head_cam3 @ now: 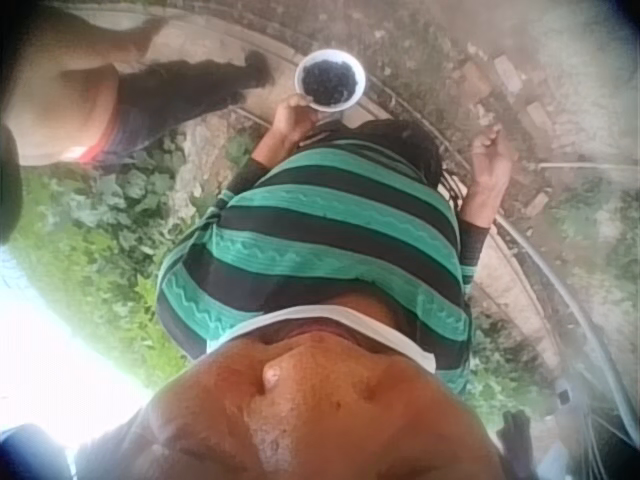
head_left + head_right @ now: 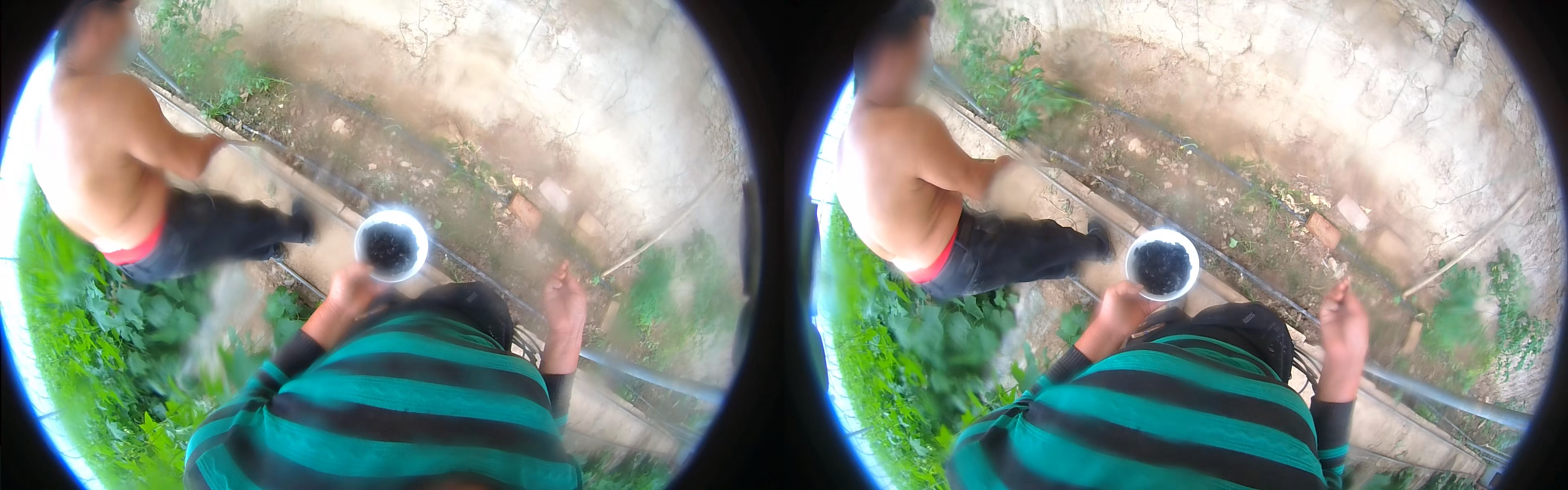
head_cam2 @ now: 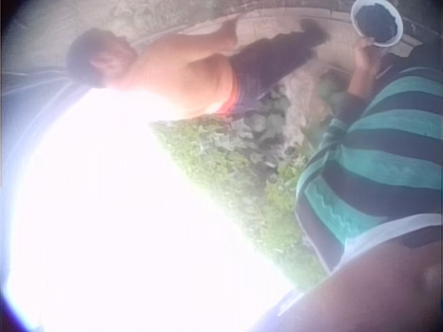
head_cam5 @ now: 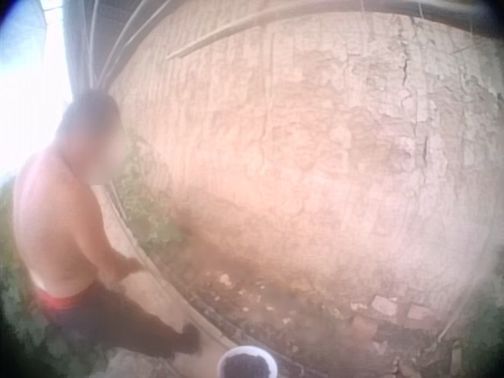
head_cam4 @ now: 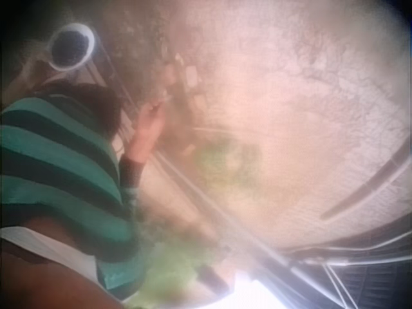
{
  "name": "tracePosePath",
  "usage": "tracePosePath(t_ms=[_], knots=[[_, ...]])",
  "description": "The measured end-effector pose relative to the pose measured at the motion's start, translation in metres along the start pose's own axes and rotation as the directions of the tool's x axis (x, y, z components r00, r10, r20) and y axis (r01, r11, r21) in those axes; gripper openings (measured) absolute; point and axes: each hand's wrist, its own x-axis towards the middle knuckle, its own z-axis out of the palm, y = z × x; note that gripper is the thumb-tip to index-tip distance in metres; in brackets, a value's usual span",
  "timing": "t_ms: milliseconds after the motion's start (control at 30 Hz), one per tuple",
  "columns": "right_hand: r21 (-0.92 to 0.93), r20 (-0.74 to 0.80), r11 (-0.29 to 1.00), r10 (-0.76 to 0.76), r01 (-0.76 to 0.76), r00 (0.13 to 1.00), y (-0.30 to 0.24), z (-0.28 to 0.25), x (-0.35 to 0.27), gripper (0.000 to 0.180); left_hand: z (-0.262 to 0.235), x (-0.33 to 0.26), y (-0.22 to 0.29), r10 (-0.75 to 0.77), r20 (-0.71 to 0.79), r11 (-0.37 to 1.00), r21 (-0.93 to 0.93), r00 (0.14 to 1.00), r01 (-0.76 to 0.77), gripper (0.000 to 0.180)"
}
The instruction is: The person walks along a raised garden bed inside a greenhouse, holding a white cup filled with dark seeds. They repeatedly reach into the cup with their right hand and place seeds into the soil along a row. Another person is visible working nearby. The person also briefly adjusts a plant stem against a support wire.
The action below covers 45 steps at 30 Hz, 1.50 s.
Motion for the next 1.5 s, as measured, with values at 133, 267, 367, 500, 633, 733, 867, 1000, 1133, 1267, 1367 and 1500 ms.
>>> tracePosePath(t_ms=[133, 267, 367, 500, 633, 733, 867, 1000, 1133, 1267, 1367, 1500], knots=[[0.003, 0.009, 1.0, -0.006, 0.006, 1.0, 0.001, 0.0, 0.0, 0.011, -0.005, 0.001, 0.0, -0.015, -0.013, 1.0, -0.013, 1.0, 0.014, 0.061], [-0.008, 0.011, 1.0, 0.001, -0.001, 1.0, 0.001, -0.001, 0.001, 0.011, -0.001, 0.0, 0.0, 0.014, 0.053, 1.0, 0.004, 0.999, -0.014, 0.023], [-0.01, 0.02, 1.0, 0.007, -0.007, 1.0, 0.001, -0.001, 0.001, 0.011, 0.006, -0.004, 0.001, 0.018, 0.056, 1.0, -0.007, 0.998, -0.017, 0.026], [-0.002, 0.035, 1.0, 0.016, -0.016, 0.999, 0.001, 0.0, 0.002, 0.011, 0.016, -0.008, 0.004, 0.017, 0.038, 1.0, 0.004, 0.999, -0.017, 0.029], [0.013, 0.025, 1.0, 0.002, -0.002, 1.0, 0.001, 0.001, 0.005, 0.011, 0.017, -0.008, 0.006, 0.01, 0.016, 1.0, 0.024, 1.0, -0.01, 0.028], [0.01, 0.108, 0.999, 0.035, -0.036, 0.994, 0.001, -0.001, 0.007, 0.011, 0.01, -0.004, 0.006, 0.024, -0.017, 0.999, 0.029, 1.0, -0.023, 0.027], [0.019, 0.071, 0.999, 0.034, -0.035, 0.997, 0.0, -0.005, 0.01, 0.018, 0.002, 0.002, 0.006, 0.028, -0.019, 0.999, 0.024, 0.999, -0.028, 0.026], [0.055, 0.054, 0.998, 0.029, -0.032, 0.998, -0.002, -0.01, 0.011, 0.018, 0.005, 0.003, 0.006, 0.036, 0.0, 0.999, 0.025, 0.999, -0.036, 0.026], [-0.001, 0.102, 0.999, 0.049, -0.049, 0.994, -0.003, -0.015, 0.011, 0.019, 0.009, 0.0, 0.005, 0.035, 0.013, 0.999, 0.01, 0.999, -0.035, 0.024], [0.028, 0.079, 0.998, 0.055, -0.057, 0.995, -0.003, -0.017, 0.013, 0.019, 0.005, 0.003, 0.003, 0.031, 0.034, 1.0, -0.001, 0.999, -0.031, 0.023], [0.031, 0.076, 0.998, 0.051, -0.053, 0.996, -0.003, -0.017, 0.014, 0.019, 0.002, 0.005, 0.003, 0.019, 0.064, 1.0, -0.012, 0.998, -0.018, 0.024], [0.012, 0.051, 0.999, 0.035, -0.036, 0.998, 0.0, -0.013, 0.013, 0.013, 0.003, 0.004, 0.004, 0.005, 0.021, 1.0, 0.016, 1.0, -0.006, 0.038]])
